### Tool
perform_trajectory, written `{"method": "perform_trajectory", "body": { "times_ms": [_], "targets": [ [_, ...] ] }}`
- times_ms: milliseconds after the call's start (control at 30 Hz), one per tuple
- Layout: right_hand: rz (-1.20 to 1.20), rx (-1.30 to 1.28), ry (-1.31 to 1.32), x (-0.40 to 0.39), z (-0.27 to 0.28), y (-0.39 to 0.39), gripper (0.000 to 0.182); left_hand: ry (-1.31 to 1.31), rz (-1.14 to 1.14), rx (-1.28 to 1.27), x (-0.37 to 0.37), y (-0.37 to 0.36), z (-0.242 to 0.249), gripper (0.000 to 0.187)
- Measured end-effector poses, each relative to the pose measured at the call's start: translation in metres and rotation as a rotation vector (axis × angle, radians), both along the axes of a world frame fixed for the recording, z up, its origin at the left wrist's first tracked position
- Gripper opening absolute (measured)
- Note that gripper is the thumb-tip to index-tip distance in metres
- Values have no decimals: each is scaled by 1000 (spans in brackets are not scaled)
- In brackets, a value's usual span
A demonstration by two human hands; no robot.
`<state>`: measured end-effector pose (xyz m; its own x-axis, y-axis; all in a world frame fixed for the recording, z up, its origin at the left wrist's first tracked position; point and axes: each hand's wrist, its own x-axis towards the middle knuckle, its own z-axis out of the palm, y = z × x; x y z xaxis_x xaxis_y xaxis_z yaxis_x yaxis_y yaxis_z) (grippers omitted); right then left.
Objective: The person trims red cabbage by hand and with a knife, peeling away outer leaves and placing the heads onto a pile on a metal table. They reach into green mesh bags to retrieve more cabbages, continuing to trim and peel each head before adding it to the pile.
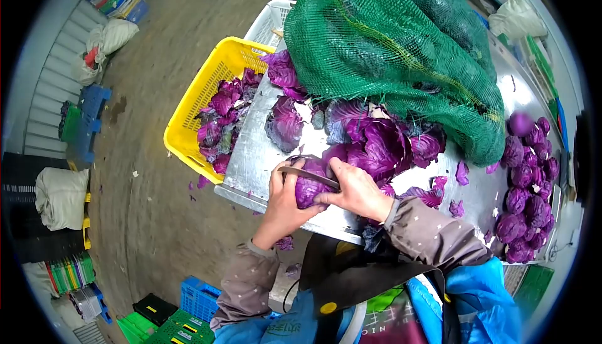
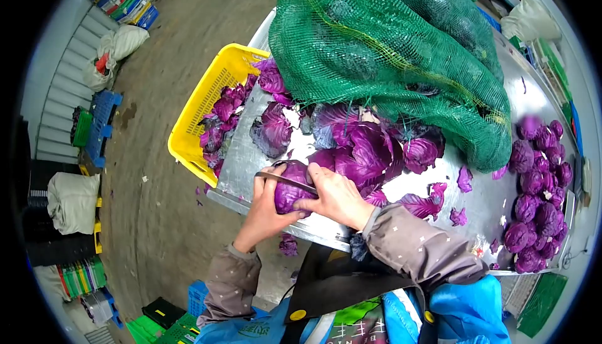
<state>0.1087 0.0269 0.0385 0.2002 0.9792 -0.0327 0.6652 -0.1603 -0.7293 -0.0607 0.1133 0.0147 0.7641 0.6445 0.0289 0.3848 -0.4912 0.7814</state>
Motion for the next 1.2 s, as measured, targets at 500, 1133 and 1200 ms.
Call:
{"method": "perform_trajectory", "body": {
  "times_ms": [500,1133,1200],
  "targets": [
    [-309,-87,684,42,-1,18,19,-330,30,-713,1,34,-23,81],
    [-773,647,1188,128,128,-99,20,-45,9,330,66,-33,-20,59],
    [-813,797,806,134,146,-113,31,-317,79,-247,77,-52,-1,51]
  ]
}}
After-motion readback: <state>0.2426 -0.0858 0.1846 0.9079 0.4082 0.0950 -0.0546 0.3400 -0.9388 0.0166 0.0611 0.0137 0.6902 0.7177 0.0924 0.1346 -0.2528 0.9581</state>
